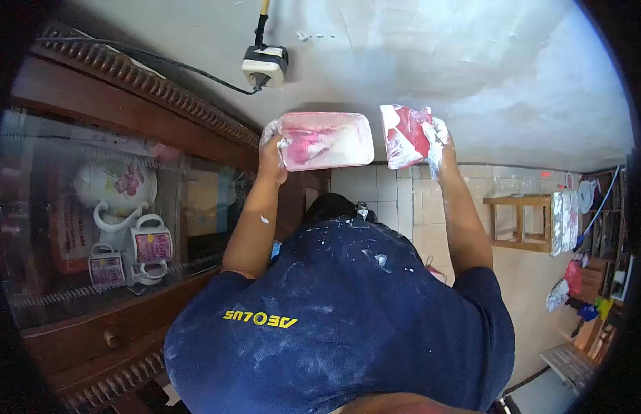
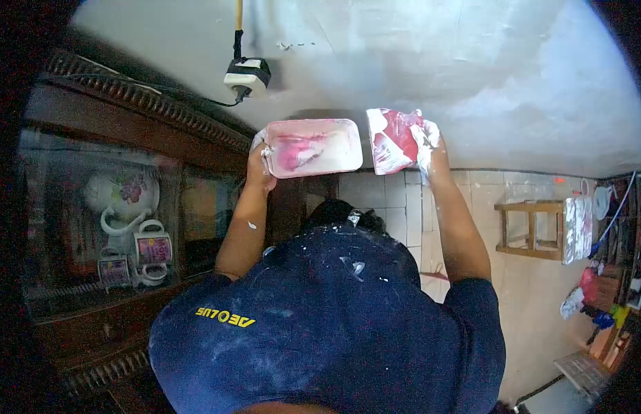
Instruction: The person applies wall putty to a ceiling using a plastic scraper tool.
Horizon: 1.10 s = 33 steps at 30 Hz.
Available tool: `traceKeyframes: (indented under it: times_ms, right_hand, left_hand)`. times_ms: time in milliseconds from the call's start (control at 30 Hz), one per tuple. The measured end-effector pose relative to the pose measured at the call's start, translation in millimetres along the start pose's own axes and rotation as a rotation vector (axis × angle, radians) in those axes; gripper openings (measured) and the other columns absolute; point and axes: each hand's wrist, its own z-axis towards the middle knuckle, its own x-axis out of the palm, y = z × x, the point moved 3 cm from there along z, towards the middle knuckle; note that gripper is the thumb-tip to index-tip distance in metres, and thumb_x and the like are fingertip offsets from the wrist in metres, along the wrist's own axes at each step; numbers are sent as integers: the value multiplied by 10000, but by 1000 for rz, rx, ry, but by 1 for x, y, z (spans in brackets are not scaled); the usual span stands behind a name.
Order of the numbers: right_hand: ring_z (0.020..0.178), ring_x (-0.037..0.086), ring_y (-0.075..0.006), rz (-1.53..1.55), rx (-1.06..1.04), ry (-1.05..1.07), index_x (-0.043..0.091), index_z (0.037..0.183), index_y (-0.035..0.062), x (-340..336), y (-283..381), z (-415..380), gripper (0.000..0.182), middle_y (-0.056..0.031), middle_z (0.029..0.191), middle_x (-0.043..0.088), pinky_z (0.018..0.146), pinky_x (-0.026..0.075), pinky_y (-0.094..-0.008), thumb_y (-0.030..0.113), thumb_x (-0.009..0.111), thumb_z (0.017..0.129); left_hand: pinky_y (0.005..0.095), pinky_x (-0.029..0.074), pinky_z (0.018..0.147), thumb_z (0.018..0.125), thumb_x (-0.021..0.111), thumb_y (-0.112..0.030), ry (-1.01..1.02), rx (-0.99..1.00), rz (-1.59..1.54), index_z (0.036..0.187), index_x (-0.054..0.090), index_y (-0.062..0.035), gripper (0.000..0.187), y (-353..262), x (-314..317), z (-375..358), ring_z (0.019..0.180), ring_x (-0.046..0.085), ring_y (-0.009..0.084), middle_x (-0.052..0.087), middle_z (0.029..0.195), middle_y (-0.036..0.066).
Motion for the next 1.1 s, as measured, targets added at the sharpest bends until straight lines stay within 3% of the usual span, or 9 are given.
traceKeyframes:
  times_ms: [167,333,500,567,633,700,733,867,1100]
  right_hand:
    - [974,583,-144,-120,-123,154,520,1158,-3,19,17,-9,297,-77,1081,613,875,455,-280,41,573,869]
    - [952,595,-133,-42,0,172,528,1172,0,24,28,-27,328,-67,1073,623,849,466,-272,31,601,854]
    - [947,594,-131,-159,-37,47,537,1168,-6,25,14,-52,319,-65,1064,624,827,476,-276,5,590,853]
    - [917,585,-111,-35,-199,35,541,1163,-39,24,14,-63,301,-66,1037,631,806,473,-244,9,590,870]
    - [904,604,-167,-225,-401,57,611,1082,-21,18,24,-76,265,-74,982,647,812,480,-279,1,623,818]
    - [933,613,-261,-795,-797,141,674,991,22,26,48,-99,272,-116,1007,658,837,478,-343,-2,648,722]
    - [1019,583,-322,-928,-875,20,703,963,72,22,40,-101,352,-143,1080,647,878,460,-386,25,659,617]
    - [1131,508,-315,-1161,-1068,270,692,1005,70,42,43,-113,341,-91,1126,644,973,382,-434,-13,638,679]
    - [1182,497,-326,-1195,-998,417,671,1071,109,31,44,-114,441,-90,1159,627,965,417,-442,-9,641,648]
  left_hand:
    - [318,459,857,809,453,-75,129,35,36,1117,538,-9,327,-3,0,4,964,579,191,585,1052,84]
    - [318,462,856,812,462,-89,146,5,35,1114,544,-15,322,-11,10,-3,961,587,194,595,1040,83]
    - [324,470,858,815,467,-101,191,-56,-16,1139,540,-20,342,-10,7,-3,980,590,208,597,1051,89]
    - [329,472,860,814,464,-103,195,-58,-23,1142,539,-16,348,-12,10,-4,985,590,214,598,1054,94]
    - [334,474,862,812,461,-105,191,-66,-28,1145,538,-13,354,-10,8,-6,990,591,219,598,1057,99]
    - [346,477,869,815,464,-124,240,-107,-77,1142,541,-9,355,-7,5,-5,996,594,230,599,1067,111]
    - [355,479,873,836,451,-157,200,-134,-78,1138,547,-4,352,-6,4,-3,995,597,237,605,1067,123]
    - [357,483,868,864,436,-205,210,-168,-80,1137,556,0,362,-10,6,-8,978,604,236,616,1047,128]
    - [376,542,753,868,392,-315,233,-210,-72,1048,575,6,411,-4,-1,-7,855,643,253,626,945,142]
